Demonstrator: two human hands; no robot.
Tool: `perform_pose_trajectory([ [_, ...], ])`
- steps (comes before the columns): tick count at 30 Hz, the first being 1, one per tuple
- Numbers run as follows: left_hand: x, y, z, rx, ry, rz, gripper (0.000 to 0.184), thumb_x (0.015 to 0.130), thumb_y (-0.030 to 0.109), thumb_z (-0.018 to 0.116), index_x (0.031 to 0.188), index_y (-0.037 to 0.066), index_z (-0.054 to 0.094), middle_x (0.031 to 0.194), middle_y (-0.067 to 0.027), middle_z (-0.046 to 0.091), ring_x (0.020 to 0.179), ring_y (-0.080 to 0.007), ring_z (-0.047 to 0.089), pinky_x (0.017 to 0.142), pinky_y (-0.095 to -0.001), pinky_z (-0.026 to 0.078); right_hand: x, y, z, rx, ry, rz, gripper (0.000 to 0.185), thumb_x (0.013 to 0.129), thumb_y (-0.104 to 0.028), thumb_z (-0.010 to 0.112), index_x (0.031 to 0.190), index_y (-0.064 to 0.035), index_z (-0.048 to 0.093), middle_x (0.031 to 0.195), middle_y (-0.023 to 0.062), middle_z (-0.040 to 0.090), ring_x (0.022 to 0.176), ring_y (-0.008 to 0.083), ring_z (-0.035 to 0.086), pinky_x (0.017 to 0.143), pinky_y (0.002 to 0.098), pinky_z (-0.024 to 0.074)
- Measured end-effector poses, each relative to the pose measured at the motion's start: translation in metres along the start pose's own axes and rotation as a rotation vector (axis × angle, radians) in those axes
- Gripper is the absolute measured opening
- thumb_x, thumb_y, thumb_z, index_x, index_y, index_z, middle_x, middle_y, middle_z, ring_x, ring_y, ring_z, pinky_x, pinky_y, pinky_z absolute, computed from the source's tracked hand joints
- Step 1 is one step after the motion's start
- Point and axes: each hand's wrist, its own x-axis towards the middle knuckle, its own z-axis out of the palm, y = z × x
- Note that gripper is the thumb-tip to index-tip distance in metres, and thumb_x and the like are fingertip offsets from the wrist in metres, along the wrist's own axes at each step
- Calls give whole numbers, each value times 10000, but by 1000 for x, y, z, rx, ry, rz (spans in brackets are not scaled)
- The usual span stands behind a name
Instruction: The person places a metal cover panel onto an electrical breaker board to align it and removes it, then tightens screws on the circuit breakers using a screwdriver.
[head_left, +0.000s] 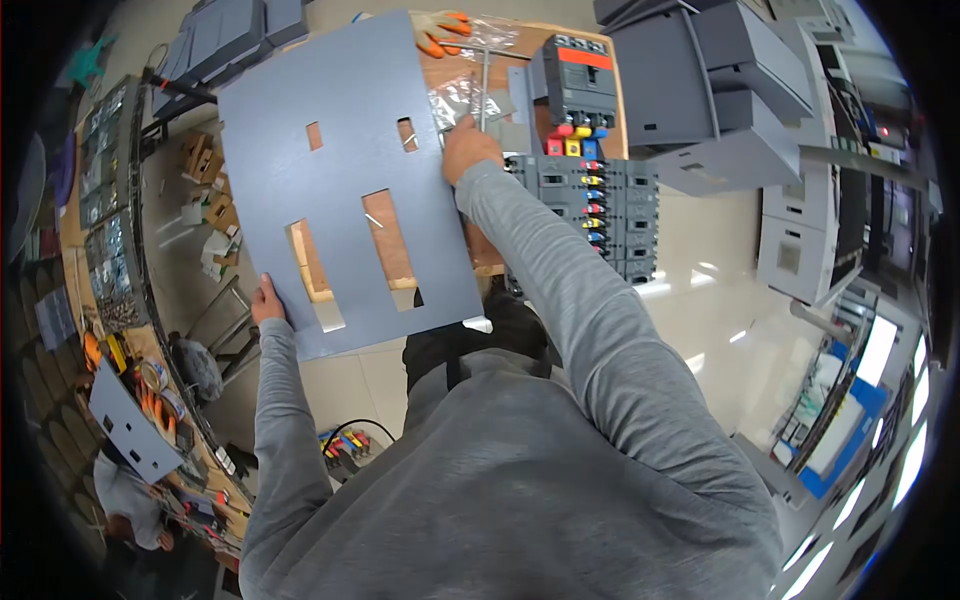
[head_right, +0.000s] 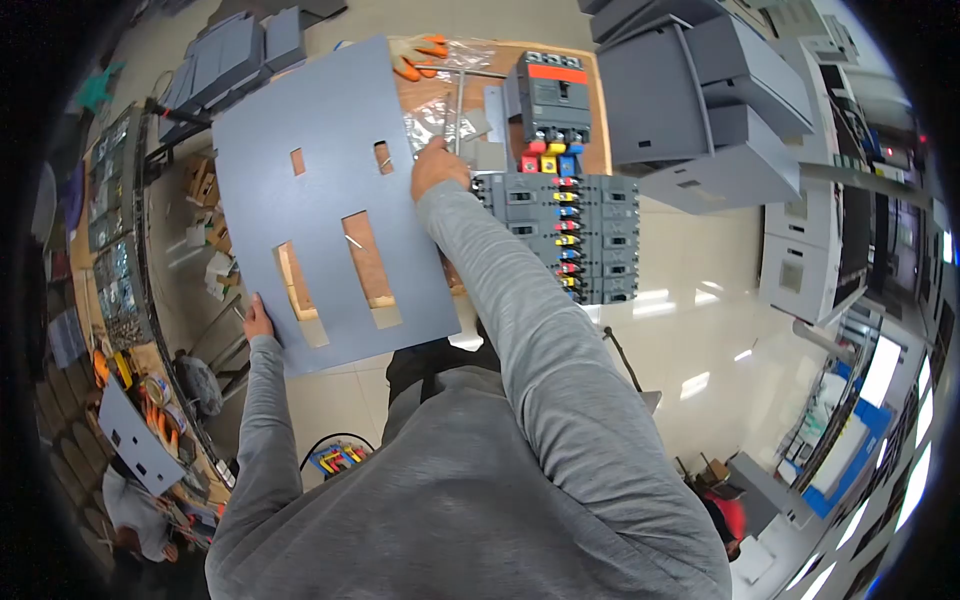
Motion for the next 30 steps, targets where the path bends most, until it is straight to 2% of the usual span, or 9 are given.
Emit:
perform_pose_trajectory([
  [2,2,8,3,52,7,32,922,895,681,581,1333,-129,531,1246,-320,628,1136,-383,632,993,-418,475,-11,-6,-26,16,-13,-16,414,910,-172,581,1215,79,457,1025,279,709,979,404,714,863,457,567],
  [5,-10,37,8,170,69,9,987,870,709,588,1395,-118,469,1342,-334,561,1193,-410,593,1041,-443,440,-28,-6,-63,85,17,-45,449,867,-182,605,1191,100,472,1011,281,709,970,402,714,856,444,568],
  [8,-1,41,13,223,94,49,1011,859,708,597,1437,-102,415,1379,-333,516,1214,-447,554,1058,-474,422,-50,-5,-105,222,12,-27,518,864,-185,639,1229,121,435,1041,322,676,991,433,694,898,465,545],
  [13,1,64,23,387,346,272,908,868,629,642,1414,-68,441,1332,-295,503,1243,-445,497,1044,-481,426,-116,59,-167,508,197,-106,346,891,-149,542,1184,32,572,1020,259,686,960,427,668,855,451,532],
  [18,-64,175,36,393,415,656,715,855,439,750,1346,-29,524,1352,-259,510,1262,-409,495,1058,-475,416,-168,206,-211,680,498,-111,247,968,-137,474,1099,-19,647,900,162,661,755,235,607,696,367,483],
  [21,-136,246,61,230,299,855,611,843,338,781,1301,-4,565,1330,-221,539,1256,-398,498,1069,-468,407,-196,286,-242,848,498,111,237,1019,-200,512,1090,-20,648,733,9,577,573,75,471,518,264,383],
  [23,-188,285,87,119,219,949,590,842,325,784,1290,5,572,1311,-215,557,1245,-391,505,1064,-458,409,-207,332,-250,943,545,87,245,1035,-232,544,1091,-20,654,673,-59,493,532,20,393,469,227,299],
  [29,-357,351,156,-42,-107,1003,399,855,231,772,1160,4,652,1147,-169,663,1089,-316,625,944,-393,490,-203,424,-257,872,466,-68,235,1030,-217,568,1081,-25,692,662,-57,474,568,22,402,511,213,313],
  [30,-380,358,164,-33,-202,973,366,857,227,767,1136,10,670,1117,-167,678,1070,-315,635,930,-391,497,-205,422,-269,764,412,-14,224,1018,-197,583,1074,-10,693,726,-6,543,633,70,483,570,245,387],
])
